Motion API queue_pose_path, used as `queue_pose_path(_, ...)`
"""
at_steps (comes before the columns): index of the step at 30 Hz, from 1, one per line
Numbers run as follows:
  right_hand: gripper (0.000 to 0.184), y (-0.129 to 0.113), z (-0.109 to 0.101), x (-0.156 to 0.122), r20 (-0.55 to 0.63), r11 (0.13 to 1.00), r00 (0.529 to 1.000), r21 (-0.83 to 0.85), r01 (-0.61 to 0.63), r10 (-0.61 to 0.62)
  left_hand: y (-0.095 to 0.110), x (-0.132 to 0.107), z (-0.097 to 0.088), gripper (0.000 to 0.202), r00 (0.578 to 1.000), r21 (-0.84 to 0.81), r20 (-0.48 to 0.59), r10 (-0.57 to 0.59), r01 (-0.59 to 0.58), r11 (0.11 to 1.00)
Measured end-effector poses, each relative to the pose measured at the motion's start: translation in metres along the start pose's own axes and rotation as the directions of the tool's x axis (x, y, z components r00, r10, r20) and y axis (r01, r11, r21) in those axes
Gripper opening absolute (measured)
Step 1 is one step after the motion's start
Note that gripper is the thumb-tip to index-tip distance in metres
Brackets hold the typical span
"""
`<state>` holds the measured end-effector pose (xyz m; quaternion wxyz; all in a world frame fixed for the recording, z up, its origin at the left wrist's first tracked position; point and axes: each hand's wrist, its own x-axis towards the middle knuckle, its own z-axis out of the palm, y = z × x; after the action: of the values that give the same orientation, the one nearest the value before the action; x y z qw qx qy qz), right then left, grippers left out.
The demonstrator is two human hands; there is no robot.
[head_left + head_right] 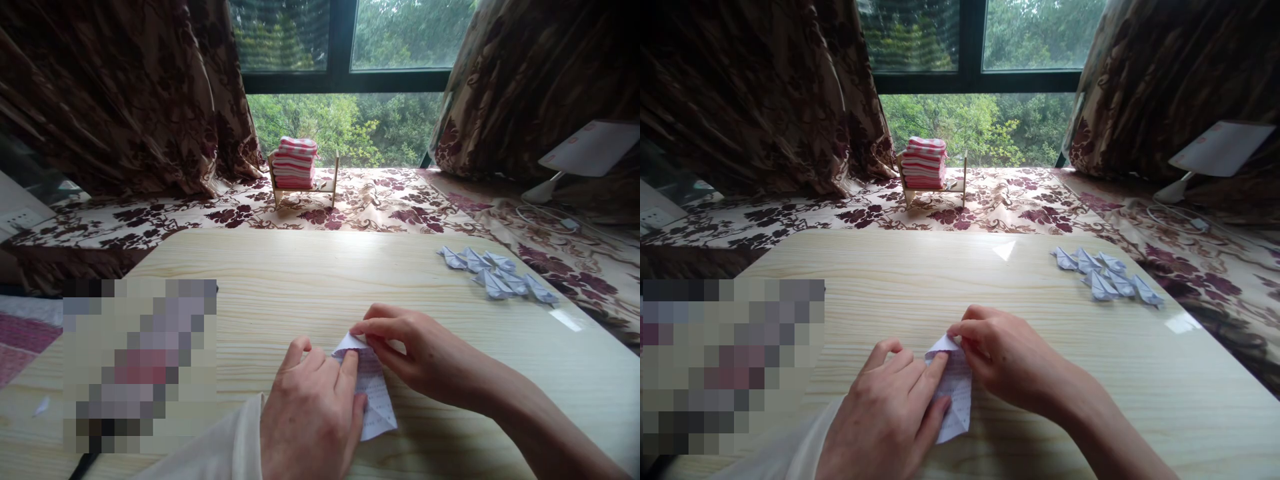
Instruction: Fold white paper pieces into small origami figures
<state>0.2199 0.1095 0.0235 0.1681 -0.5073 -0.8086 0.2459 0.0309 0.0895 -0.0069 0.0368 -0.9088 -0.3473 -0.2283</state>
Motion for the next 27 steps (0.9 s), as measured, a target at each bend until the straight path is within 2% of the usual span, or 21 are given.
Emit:
queue_pose_path(8,0.025,-0.001,0.0,0.001,0.019,1.0,1.0,-0.014,-0.022,0.022,0.003,0.003,-0.002,0.024,0.997,-0.013,0.068,-0.028,0.029,1.0)
queue_pose_path(16,0.034,-0.012,0.003,-0.007,0.068,0.998,0.998,-0.063,0.007,-0.003,0.003,0.001,-0.001,0.019,0.999,-0.008,0.038,-0.024,0.025,1.0)
queue_pose_path(22,0.034,-0.01,0.016,-0.01,0.031,0.996,1.0,-0.092,-0.002,0.005,0.002,0.001,0.002,0.018,0.999,-0.012,0.028,-0.036,0.037,0.999)
queue_pose_path(27,0.034,-0.01,0.018,-0.01,0.035,0.989,0.999,-0.149,0.004,0.002,0.001,0.0,0.006,0.019,0.999,-0.015,0.027,-0.045,0.045,0.999)
